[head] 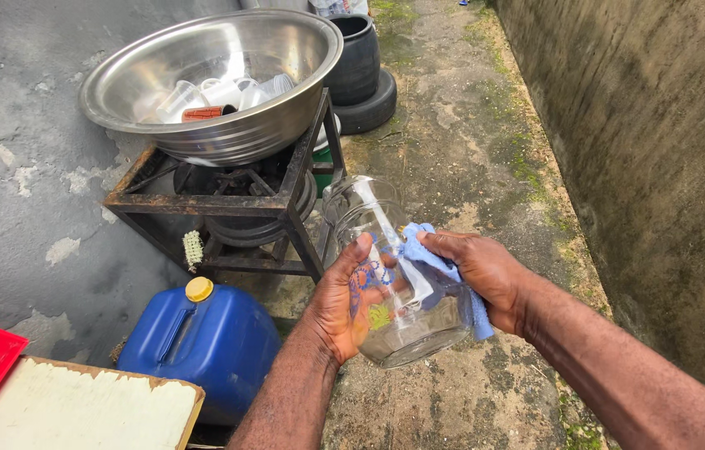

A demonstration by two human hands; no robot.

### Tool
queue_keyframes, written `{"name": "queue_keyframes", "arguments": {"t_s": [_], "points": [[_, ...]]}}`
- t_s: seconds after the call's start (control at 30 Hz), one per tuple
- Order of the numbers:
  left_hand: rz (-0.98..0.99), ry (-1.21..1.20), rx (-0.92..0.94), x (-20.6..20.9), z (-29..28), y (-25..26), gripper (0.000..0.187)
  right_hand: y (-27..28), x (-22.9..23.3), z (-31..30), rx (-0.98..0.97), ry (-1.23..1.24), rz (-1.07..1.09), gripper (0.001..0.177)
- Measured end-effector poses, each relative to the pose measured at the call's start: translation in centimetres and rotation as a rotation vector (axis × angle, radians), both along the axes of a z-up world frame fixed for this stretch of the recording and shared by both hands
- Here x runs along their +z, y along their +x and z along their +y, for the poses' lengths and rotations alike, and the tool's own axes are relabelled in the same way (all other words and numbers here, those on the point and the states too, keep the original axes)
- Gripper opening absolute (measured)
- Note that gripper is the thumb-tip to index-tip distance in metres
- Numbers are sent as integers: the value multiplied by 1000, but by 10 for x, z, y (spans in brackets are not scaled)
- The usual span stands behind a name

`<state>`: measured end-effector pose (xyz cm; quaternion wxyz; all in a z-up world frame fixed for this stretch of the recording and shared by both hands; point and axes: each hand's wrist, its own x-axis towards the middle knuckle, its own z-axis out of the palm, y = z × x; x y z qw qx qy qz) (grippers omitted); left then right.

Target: The person picks a glass pitcher from a metal basin, rinses it by hand, and затем wipes the inside and outside of the pitcher with a blue cloth while it rests on a wooden table.

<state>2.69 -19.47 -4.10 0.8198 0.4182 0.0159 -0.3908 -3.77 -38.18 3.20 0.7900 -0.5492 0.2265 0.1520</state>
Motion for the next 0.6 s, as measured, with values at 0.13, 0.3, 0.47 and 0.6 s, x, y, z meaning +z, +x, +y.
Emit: {"name": "queue_keyframes", "arguments": {"t_s": [0.13, 0.3, 0.47, 0.6], "points": [[-99, -92, 17, 4, 4, 1, 90, 3, 1, -1, -42, -256, -123, 45], [-93, -381, 19, 13, 16, -1, 91, 8, -4, -20, -248, -468, -267, 46], [-67, -445, -49, 9, 30, 2, 94, 31, -25, -22, -112, -617, -578, 70], [-85, -496, -116, 10, 41, -2, 101, 26, -25, 12, -116, -333, -295, 76]]}}
